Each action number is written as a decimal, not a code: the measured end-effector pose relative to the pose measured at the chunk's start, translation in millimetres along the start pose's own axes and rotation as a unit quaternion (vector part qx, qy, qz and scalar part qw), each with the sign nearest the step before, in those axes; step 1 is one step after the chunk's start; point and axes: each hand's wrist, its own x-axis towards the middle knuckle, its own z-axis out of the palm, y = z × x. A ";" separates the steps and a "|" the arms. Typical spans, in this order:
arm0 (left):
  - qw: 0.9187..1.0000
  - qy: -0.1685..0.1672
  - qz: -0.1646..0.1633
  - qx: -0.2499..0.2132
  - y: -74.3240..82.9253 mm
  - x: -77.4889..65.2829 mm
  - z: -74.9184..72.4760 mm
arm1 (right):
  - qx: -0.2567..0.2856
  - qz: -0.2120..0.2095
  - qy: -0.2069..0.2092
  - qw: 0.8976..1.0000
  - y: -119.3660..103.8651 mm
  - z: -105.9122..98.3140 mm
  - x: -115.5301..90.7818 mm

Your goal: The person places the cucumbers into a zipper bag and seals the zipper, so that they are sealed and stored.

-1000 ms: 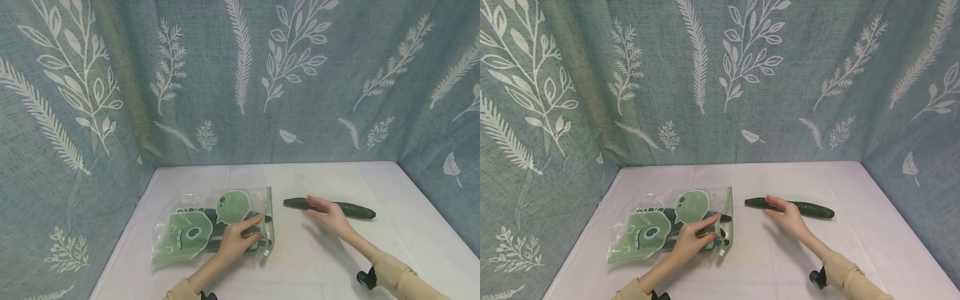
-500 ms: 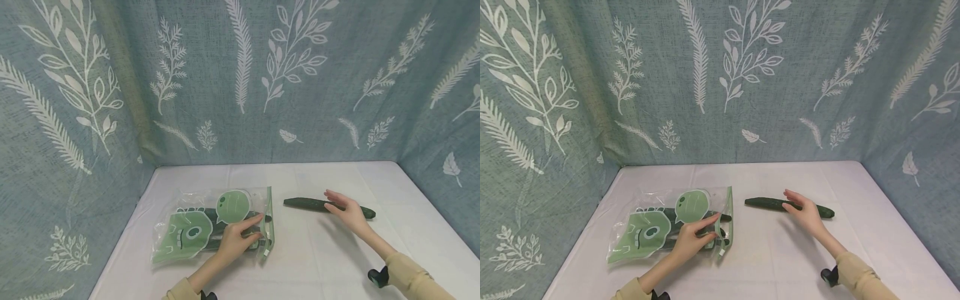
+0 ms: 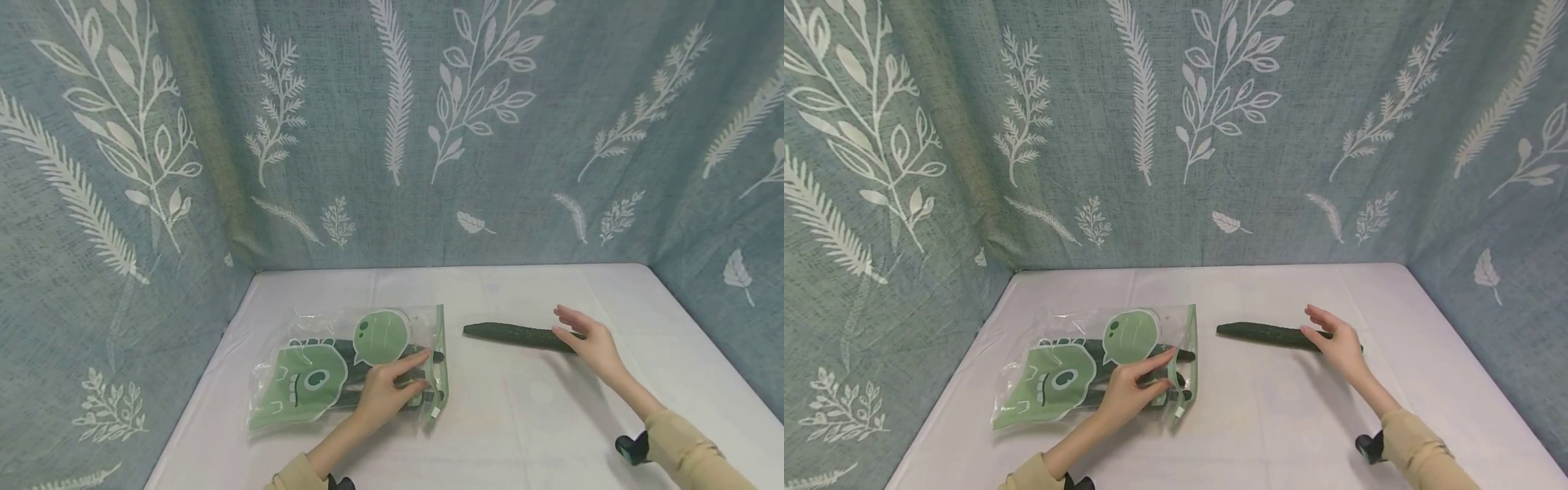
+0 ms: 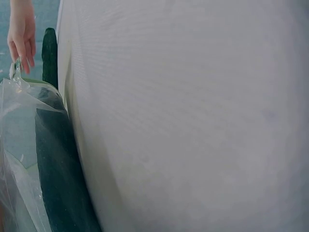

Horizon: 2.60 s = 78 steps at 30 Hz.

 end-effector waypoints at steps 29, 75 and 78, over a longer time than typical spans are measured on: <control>1.000 0.005 0.003 0.001 0.1 -1.3 0.9 | -0.028 0.058 -0.076 0.995 38.9 -29.3 -4.2; 1.000 -0.007 -0.003 0.004 4.6 1.8 -1.3 | -0.055 0.077 -0.153 0.984 48.9 -21.7 -7.7; 1.000 -0.009 -0.004 0.003 5.2 2.3 -1.4 | -0.055 0.081 -0.152 0.983 48.5 -20.5 -8.2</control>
